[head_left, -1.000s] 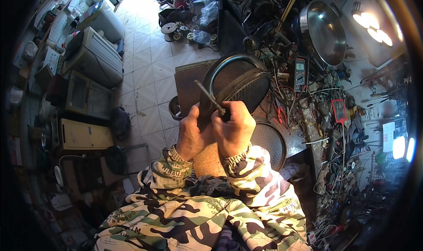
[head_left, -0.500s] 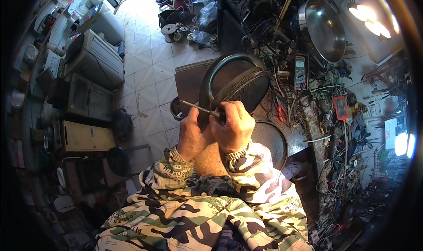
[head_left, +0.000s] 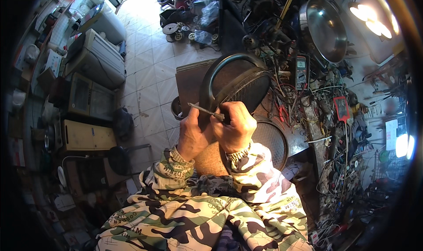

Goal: The person uses a screwdriver to pry and separate the lid of a black electric sandwich press. They repeatedly open and close the press, working along the seam to detach the top cover from the base.

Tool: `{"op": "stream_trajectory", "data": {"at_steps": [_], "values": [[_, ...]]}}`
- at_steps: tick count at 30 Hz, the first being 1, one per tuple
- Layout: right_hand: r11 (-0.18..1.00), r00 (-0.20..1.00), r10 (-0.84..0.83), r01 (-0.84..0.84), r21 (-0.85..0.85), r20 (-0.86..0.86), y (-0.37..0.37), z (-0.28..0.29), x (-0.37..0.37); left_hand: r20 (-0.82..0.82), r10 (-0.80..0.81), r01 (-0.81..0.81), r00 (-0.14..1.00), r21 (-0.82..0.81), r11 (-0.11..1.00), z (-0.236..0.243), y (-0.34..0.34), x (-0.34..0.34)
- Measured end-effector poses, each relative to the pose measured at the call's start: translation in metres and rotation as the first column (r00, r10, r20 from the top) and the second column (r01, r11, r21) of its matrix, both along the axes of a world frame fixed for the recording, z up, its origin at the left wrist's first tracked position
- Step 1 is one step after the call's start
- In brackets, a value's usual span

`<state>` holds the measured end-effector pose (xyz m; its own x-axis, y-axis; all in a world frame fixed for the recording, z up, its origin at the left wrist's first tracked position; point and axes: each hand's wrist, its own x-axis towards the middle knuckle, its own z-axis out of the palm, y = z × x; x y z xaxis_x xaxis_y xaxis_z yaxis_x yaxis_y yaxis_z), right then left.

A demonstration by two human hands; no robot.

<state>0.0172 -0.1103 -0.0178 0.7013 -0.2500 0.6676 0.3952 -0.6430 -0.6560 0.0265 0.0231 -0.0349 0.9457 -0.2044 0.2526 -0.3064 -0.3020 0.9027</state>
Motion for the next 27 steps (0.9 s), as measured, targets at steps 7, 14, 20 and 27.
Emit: {"op": "stream_trajectory", "data": {"at_steps": [7,14,20,27], "values": [[0.998,0.997,-0.046,0.049,-0.035,0.058,0.003,-0.004,0.0,0.032,0.03,-0.032,0.999,0.047,0.998,0.002,-0.001,0.0],[1.0,0.999,-0.021,0.022,-0.007,0.038,0.001,-0.002,0.0,0.039,0.022,-0.024,0.999,0.059,0.998,0.006,-0.001,-0.002],[1.0,0.999,-0.009,0.008,0.015,0.041,0.0,-0.005,0.001,0.019,0.018,-0.019,1.0,0.022,1.0,0.004,-0.002,-0.002],[0.999,0.993,-0.02,0.024,0.034,-0.114,0.006,0.006,-0.005,-0.033,-0.043,0.042,0.999,-0.029,0.999,-0.002,0.003,0.0]]}}
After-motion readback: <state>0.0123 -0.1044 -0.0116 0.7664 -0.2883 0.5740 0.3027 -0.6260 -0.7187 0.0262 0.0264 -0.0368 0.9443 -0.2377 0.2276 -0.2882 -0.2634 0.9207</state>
